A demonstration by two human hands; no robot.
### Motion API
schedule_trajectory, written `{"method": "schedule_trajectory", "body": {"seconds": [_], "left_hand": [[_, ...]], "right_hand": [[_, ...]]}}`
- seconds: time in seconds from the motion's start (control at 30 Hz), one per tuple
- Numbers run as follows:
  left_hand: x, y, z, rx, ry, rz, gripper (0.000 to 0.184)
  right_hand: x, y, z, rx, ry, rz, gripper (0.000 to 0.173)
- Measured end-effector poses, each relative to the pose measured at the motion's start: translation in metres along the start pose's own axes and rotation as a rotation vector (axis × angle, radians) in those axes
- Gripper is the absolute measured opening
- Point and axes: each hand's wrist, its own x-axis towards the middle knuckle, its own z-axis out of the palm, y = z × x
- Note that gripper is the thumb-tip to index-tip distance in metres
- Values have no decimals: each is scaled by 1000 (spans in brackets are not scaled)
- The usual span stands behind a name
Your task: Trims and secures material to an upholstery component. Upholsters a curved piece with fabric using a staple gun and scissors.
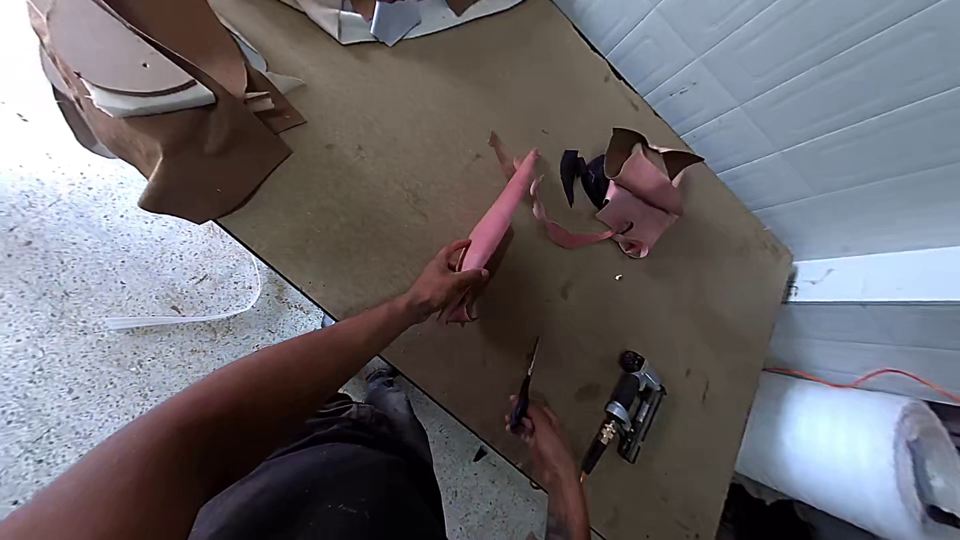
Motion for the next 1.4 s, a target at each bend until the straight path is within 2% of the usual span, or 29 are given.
{"method": "schedule_trajectory", "body": {"seconds": [0.07, 0.13, 0.3, 0.4, 0.6, 0.87, 1.03, 1.2, 1.4], "left_hand": [[2, -3, 13, 62, 49, 24, 79], [4, -6, 26, 97, 88, 42, 76], [8, -17, 64, 141, 149, 62, 72], [9, -25, 82, 125, 168, 90, 70], [16, -47, 112, 123, 198, 101, 68], [14, -56, 132, 73, 212, 157, 61], [15, -63, 132, -31, 210, 179, 52], [15, -66, 125, -84, 202, 204, 47], [7, -71, 113, -121, 191, 206, 48]], "right_hand": [[-15, 12, 1, 179, -231, -8, 41], [-26, 23, 20, 225, -352, -57, 36], [-54, 38, 93, 381, -355, -325, 34], [-64, 39, 107, 431, -409, -351, 50], [-55, 23, 100, 280, -252, -362, 66], [-35, 6, 84, 133, -45, -344, 50], [-37, 1, 83, 97, -8, -327, 44], [-43, -1, 84, 52, 3, -365, 28], [-49, -2, 92, 5, -32, -350, 28]]}}
